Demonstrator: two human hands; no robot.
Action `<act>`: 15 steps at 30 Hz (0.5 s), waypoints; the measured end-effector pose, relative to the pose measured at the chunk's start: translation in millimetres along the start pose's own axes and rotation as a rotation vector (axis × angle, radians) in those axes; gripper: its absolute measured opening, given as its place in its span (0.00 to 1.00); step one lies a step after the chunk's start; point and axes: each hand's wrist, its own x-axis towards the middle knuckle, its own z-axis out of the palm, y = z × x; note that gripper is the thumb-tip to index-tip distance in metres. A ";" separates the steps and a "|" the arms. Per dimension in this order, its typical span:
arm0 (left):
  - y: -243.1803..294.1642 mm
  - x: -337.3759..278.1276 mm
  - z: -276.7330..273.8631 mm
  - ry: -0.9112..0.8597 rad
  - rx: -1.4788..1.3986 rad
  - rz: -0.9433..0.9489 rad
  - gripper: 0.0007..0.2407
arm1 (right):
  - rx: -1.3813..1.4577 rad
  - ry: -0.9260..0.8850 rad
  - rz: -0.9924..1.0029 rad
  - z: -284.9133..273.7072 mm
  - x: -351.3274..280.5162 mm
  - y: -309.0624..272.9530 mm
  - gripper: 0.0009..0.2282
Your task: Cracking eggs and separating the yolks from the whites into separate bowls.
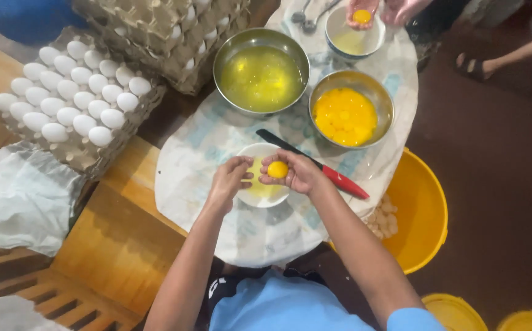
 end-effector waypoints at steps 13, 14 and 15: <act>-15.9 20.2 14.8 -0.131 0.046 0.097 0.12 | -0.152 0.132 -0.445 -44.1 -45.5 -194.0 0.17; 5.5 11.4 16.1 -0.117 0.039 0.099 0.12 | -0.159 0.121 -0.437 -34.4 -49.3 -193.8 0.17; 27.0 3.8 17.5 -0.119 0.149 0.072 0.12 | -0.231 0.379 -0.453 -25.4 -52.2 -194.2 0.13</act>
